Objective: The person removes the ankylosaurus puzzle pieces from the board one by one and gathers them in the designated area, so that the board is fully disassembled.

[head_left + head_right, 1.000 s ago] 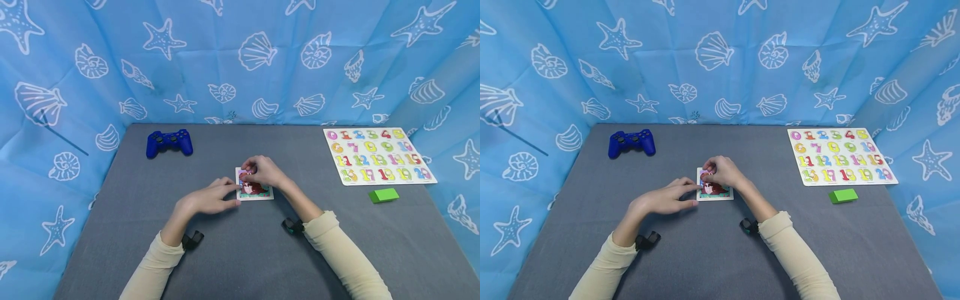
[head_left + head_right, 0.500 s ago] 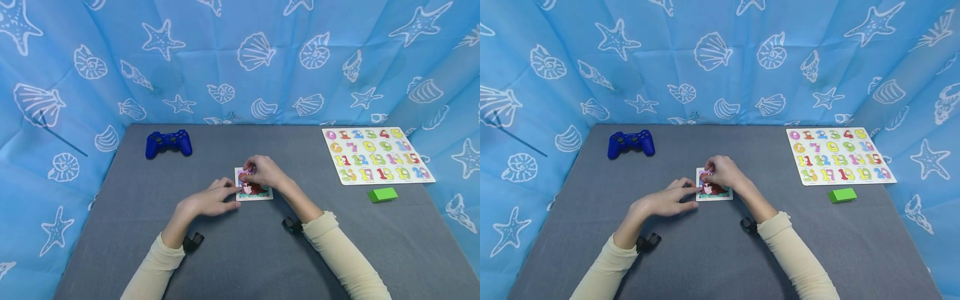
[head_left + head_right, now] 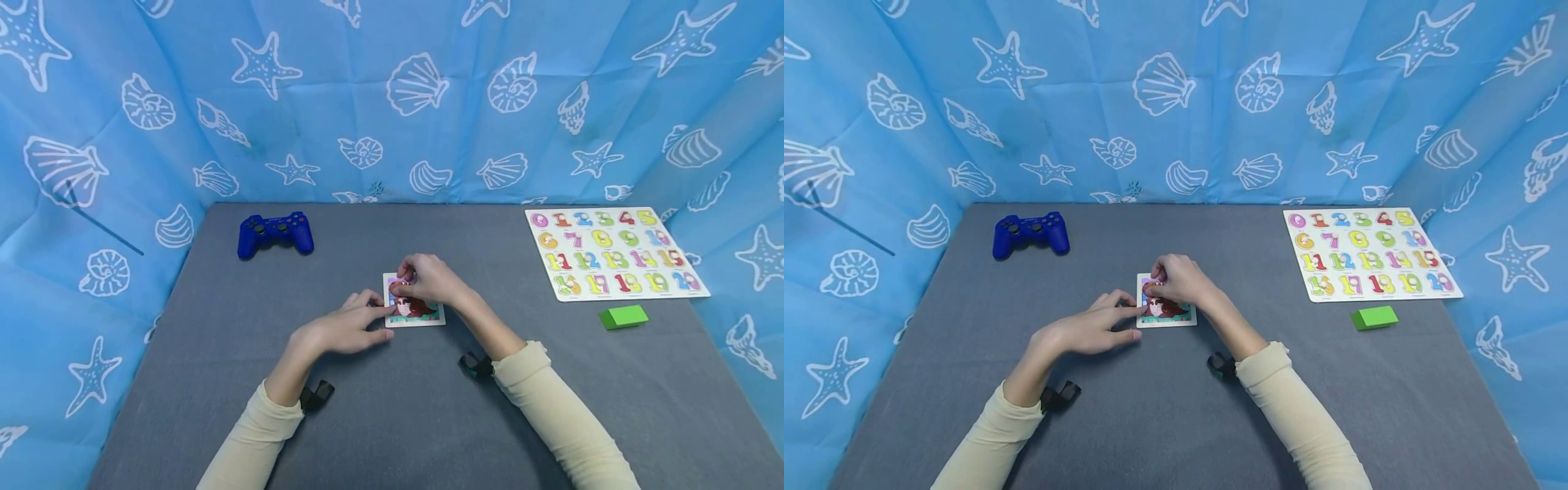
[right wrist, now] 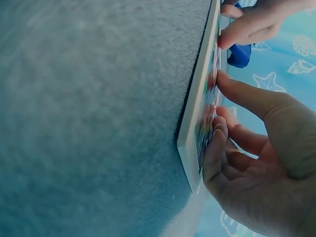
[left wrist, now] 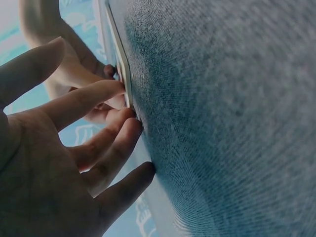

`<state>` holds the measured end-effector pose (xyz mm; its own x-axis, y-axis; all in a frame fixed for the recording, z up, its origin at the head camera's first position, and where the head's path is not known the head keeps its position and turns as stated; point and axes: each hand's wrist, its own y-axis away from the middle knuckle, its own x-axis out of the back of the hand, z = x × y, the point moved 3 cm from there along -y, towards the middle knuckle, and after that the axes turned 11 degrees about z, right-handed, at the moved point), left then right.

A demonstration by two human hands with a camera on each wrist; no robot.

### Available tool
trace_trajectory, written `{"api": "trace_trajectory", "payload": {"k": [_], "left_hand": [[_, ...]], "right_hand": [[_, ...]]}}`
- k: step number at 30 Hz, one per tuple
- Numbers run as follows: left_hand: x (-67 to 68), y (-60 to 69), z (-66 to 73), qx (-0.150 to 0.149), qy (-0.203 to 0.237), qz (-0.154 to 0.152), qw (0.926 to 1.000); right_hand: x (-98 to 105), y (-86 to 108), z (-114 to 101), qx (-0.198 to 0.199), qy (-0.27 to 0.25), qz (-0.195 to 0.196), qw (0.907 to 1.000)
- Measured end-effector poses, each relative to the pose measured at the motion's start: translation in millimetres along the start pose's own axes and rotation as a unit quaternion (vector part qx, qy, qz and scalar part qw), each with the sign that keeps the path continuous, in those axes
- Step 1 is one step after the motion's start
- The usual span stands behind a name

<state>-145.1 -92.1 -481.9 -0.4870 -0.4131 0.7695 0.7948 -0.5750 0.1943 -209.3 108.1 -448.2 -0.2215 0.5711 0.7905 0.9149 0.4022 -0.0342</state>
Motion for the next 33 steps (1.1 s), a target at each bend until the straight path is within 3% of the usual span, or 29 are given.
{"api": "trace_trajectory", "payload": {"k": [6, 8, 12, 14, 16, 17, 19, 21, 24, 29, 33], "left_hand": [[-0.1, 1.7, 3.3, 0.005, 0.001, 0.007, 1.0], [5.8, 5.2, 13.2, 0.014, 0.009, 0.001, 0.9999], [12.0, 8.9, 21.0, 0.015, 0.007, -0.002, 0.9999], [7.8, 7.2, 14.1, 0.003, 0.0, 0.005, 1.0], [9.1, 8.2, 16.0, 0.005, -0.002, 0.005, 1.0], [13.2, 10.6, 23.5, 0.017, 0.002, 0.001, 0.9998], [1.8, 2.4, 6.2, 0.008, -0.005, 0.005, 0.9999], [0.9, 1.0, 6.0, 0.019, -0.001, 0.001, 0.9998], [-10.6, -6.0, -11.0, 0.006, -0.005, 0.007, 0.9999], [2.3, 4.9, 10.2, 0.009, 0.006, 0.005, 0.9999], [1.6, 4.6, 7.7, 0.008, 0.009, 0.005, 0.9999]], "right_hand": [[0, -3.0, 4, -0.008, -0.01, -0.027, 0.9996], [1, -3.9, 5, -0.007, -0.013, -0.031, 0.9994], [2, -5.4, 7, -0.002, -0.017, -0.033, 0.9993], [2, -6.2, 7, 0.001, -0.018, -0.032, 0.9993], [2, -6.6, 8, 0.002, -0.02, -0.03, 0.9994], [2, -6.8, 9, 0.002, -0.021, -0.029, 0.9993], [2, -7.0, 9, 0.001, -0.022, -0.027, 0.9994], [2, -7.0, 9, 0.001, -0.022, -0.025, 0.9994], [2, -6.8, 8, 0.004, -0.019, -0.021, 0.9996], [1, -4.9, 6, 0.017, -0.019, -0.016, 0.9995], [0, -2.9, 4, 0.03, -0.024, -0.015, 0.9991]]}}
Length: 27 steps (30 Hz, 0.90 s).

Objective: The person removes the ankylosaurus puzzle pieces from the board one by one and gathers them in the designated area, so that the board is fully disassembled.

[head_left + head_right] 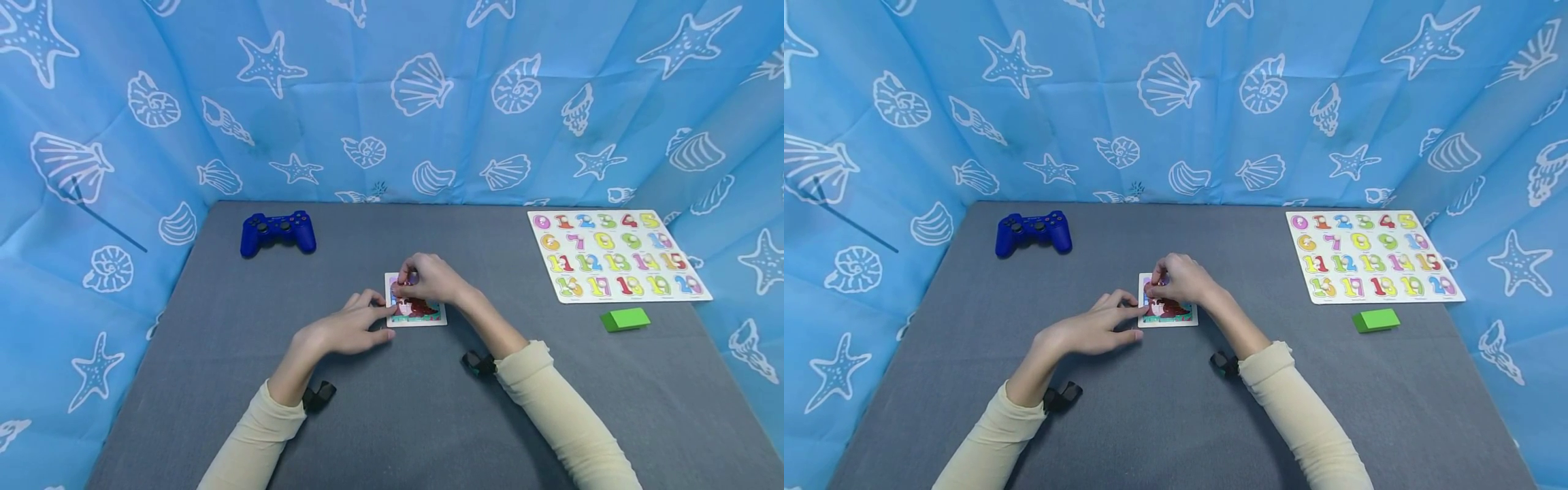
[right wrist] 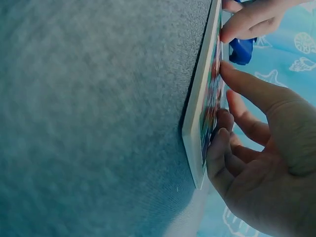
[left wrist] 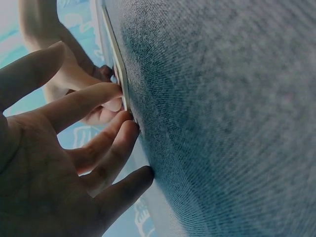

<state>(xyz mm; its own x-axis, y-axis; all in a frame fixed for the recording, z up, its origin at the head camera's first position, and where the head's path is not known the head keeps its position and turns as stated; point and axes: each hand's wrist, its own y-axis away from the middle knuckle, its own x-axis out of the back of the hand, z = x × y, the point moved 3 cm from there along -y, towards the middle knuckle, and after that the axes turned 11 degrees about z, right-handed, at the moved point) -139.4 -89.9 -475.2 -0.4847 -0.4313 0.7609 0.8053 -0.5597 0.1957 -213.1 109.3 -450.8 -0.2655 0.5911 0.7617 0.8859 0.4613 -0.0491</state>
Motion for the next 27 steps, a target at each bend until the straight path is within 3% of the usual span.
{"api": "trace_trajectory", "payload": {"k": [10, 16, 27], "left_hand": [[-2.0, -0.8, -3.1, 0.01, 0.005, 0.001, 0.9999], [8.7, 4.2, 10.4, 0.011, 0.005, -0.001, 0.9999], [2.5, 1.9, 1.2, 0.004, 0.008, 0.004, 0.9999]], "right_hand": [[-2, 1.0, 2, 0.001, -0.018, 0.01, 0.9998], [-1, 1.4, 2, 0.018, -0.032, 0.016, 0.9992], [3, 5.8, 6, 0.015, -0.103, 0.021, 0.9944]]}}
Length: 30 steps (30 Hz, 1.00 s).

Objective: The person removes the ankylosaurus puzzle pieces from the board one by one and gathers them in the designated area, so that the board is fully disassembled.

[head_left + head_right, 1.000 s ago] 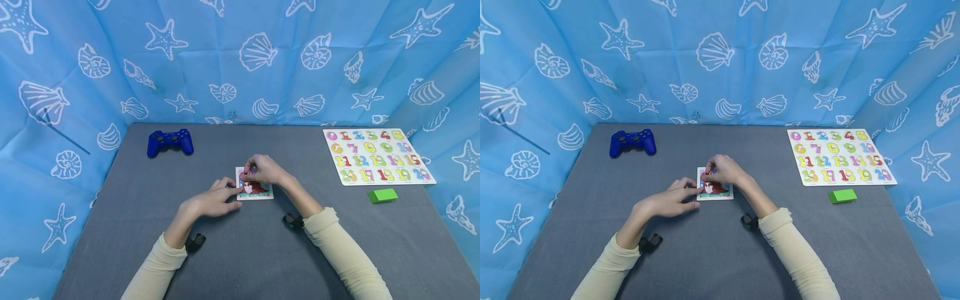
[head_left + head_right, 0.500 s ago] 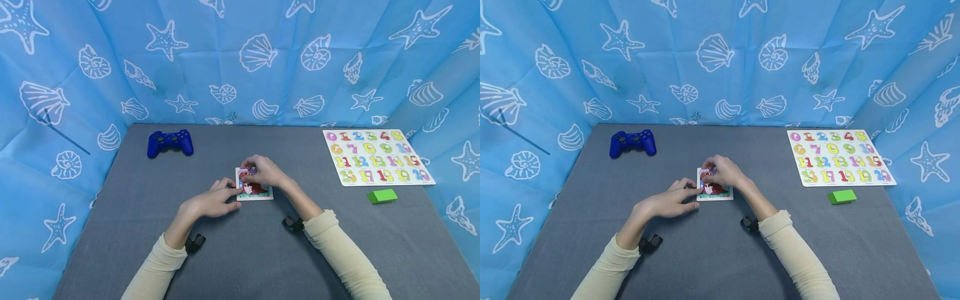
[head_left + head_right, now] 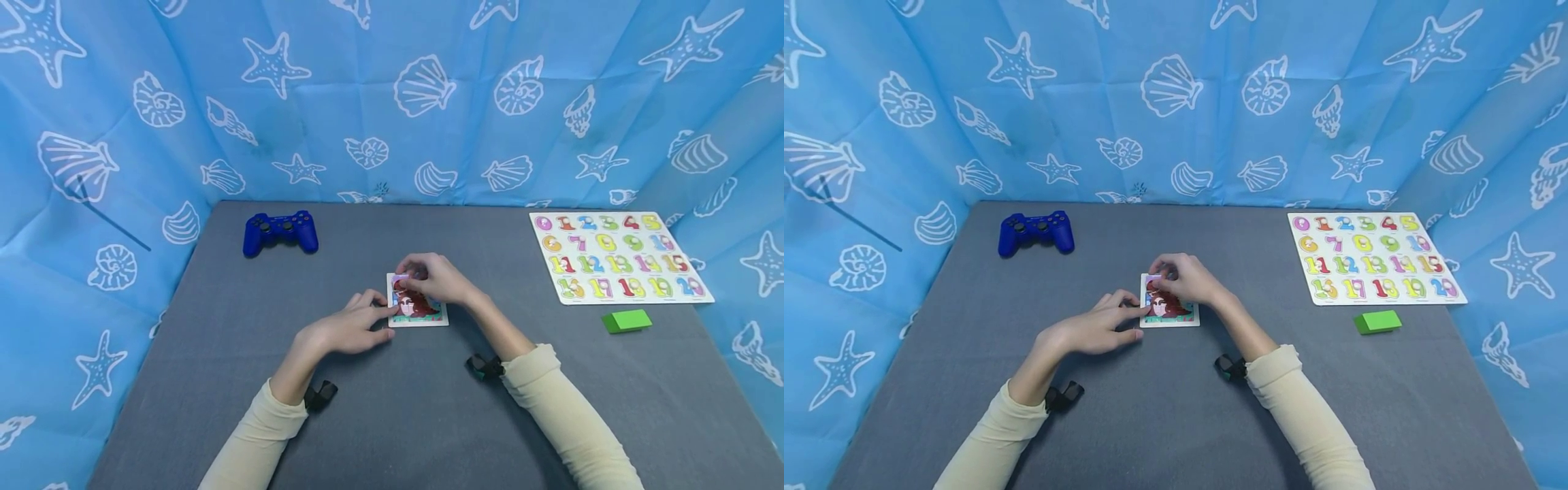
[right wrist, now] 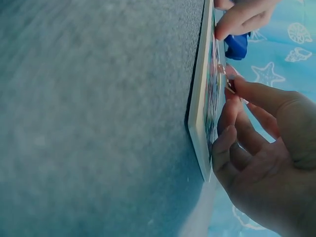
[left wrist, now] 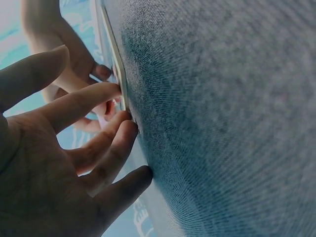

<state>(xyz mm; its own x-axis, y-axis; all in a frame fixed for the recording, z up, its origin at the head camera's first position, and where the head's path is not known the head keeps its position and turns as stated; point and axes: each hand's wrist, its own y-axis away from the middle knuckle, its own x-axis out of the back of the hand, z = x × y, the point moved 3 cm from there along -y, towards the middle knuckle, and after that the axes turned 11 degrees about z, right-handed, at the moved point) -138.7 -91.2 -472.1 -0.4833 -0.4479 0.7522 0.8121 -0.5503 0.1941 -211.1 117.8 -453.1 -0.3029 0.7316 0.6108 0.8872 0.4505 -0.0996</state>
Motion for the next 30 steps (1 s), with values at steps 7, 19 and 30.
{"api": "trace_trajectory", "payload": {"k": [7, 19, 30], "left_hand": [[-0.9, 0.2, -2.1, -0.006, -0.01, 0.009, 0.9999], [6.2, 4.3, 14.8, 0.013, -0.015, 0.007, 0.9998], [13.8, 11.4, 27.4, 0.012, -0.006, 0.004, 0.9999]], "right_hand": [[12, 4.0, 8, -0.019, -0.025, 0.003, 0.9995], [55, 16.5, 29, -0.043, -0.042, 0.03, 0.9978], [82, 27.4, 52, -0.076, -0.027, 0.013, 0.9966]]}}
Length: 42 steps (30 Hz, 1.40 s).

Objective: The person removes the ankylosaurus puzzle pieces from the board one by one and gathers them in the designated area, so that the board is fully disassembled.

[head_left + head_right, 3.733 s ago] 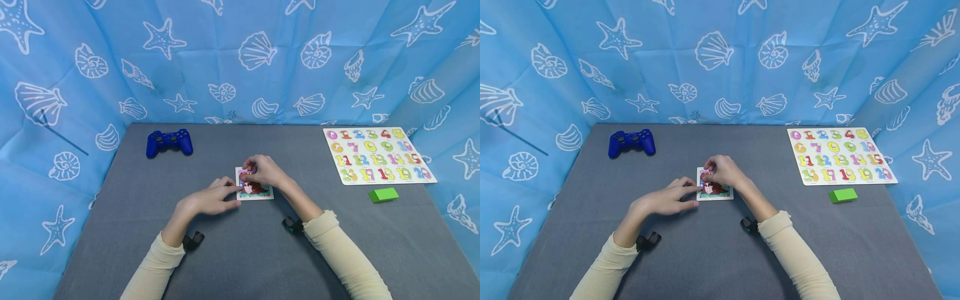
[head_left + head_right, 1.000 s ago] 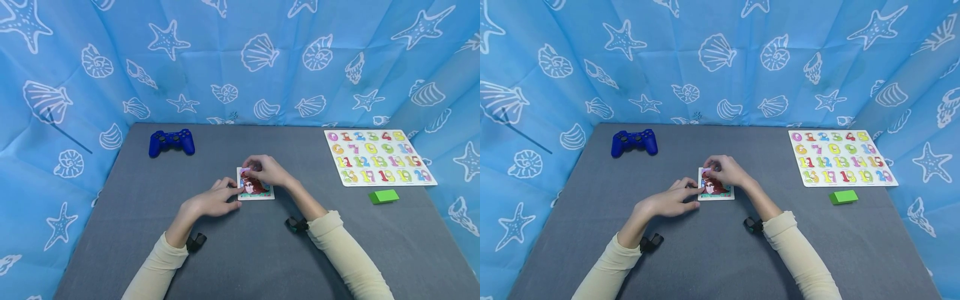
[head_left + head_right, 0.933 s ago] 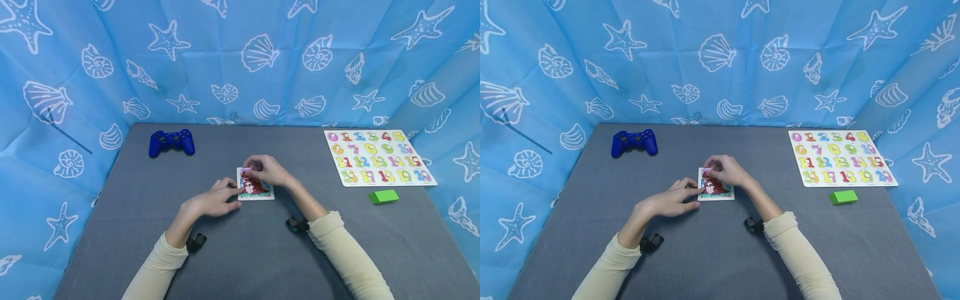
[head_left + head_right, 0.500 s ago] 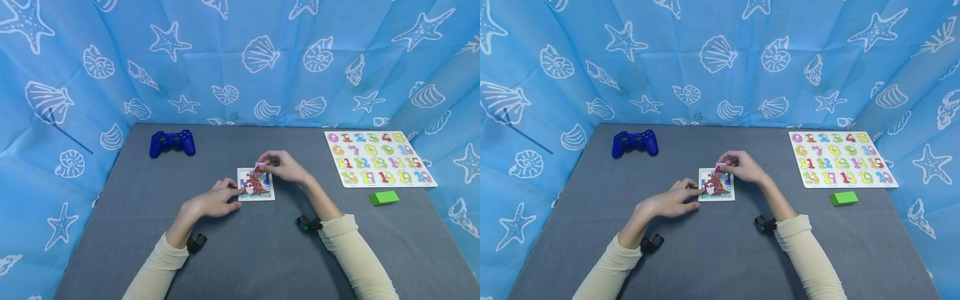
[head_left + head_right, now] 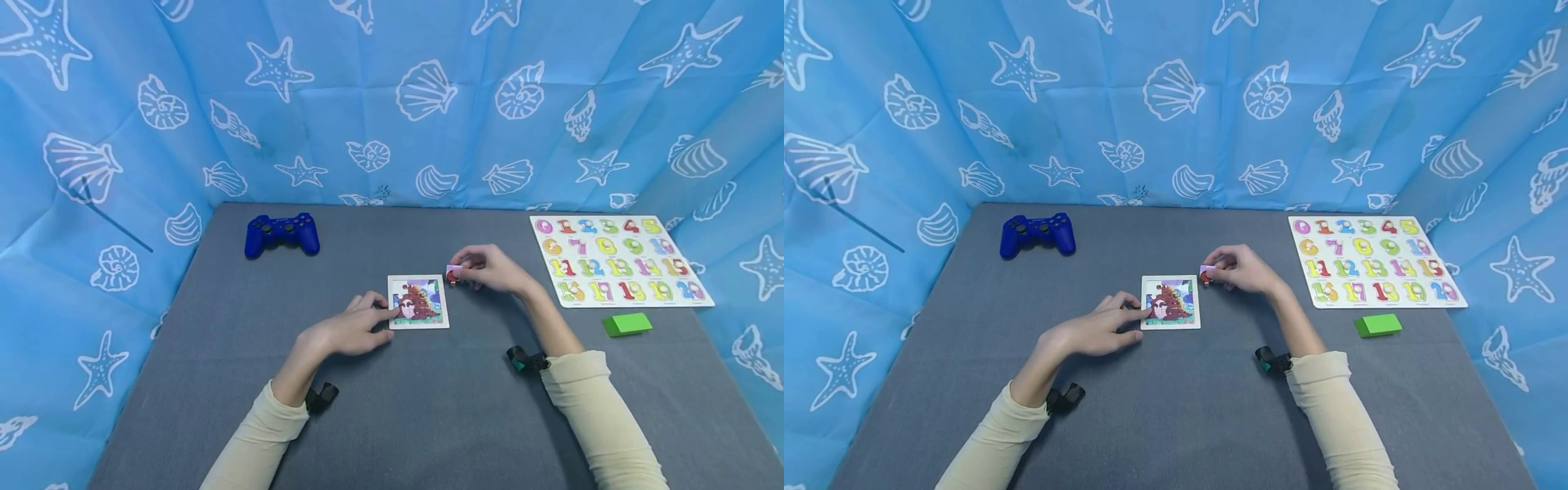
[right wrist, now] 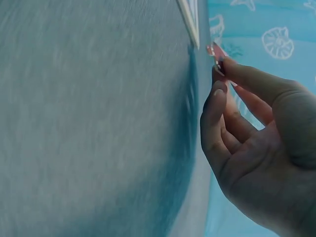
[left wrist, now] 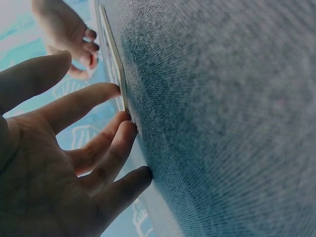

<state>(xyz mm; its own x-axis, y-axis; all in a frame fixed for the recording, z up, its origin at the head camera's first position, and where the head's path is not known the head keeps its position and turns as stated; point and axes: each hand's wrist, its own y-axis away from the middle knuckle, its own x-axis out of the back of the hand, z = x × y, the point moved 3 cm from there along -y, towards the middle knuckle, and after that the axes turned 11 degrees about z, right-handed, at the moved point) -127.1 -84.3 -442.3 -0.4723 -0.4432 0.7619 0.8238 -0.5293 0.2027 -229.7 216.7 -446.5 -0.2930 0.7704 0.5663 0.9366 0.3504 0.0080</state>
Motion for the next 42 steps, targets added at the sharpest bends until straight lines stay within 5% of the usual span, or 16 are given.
{"api": "trace_trajectory", "payload": {"k": [10, 20, 29, 38, 42], "left_hand": [[1.7, 1.1, 5.1, 0.016, -0.003, -0.003, 0.9999], [-15.9, -16.2, -25.7, -0.006, -0.006, 0.004, 1.0], [2.8, 1.5, 7.6, 0.027, -0.006, -0.004, 0.9996], [-4.2, -3.9, -9.8, 0.008, -0.004, -0.003, 1.0], [-6.0, -6.8, -11.4, 0.023, 0.007, -0.009, 0.9997]], "right_hand": [[6, 1.3, 13, -0.014, 0.026, -0.005, 0.9996], [4, 0.0, 10, -0.009, 0.044, 0.026, 0.9987], [-1, 0.7, 6, -0.01, 0.013, 0.03, 0.9994], [-11, -1.5, -9, -0.006, -0.026, 0.013, 0.9996], [-19, -3.2, -15, -0.004, -0.038, 0.005, 0.9993]]}}
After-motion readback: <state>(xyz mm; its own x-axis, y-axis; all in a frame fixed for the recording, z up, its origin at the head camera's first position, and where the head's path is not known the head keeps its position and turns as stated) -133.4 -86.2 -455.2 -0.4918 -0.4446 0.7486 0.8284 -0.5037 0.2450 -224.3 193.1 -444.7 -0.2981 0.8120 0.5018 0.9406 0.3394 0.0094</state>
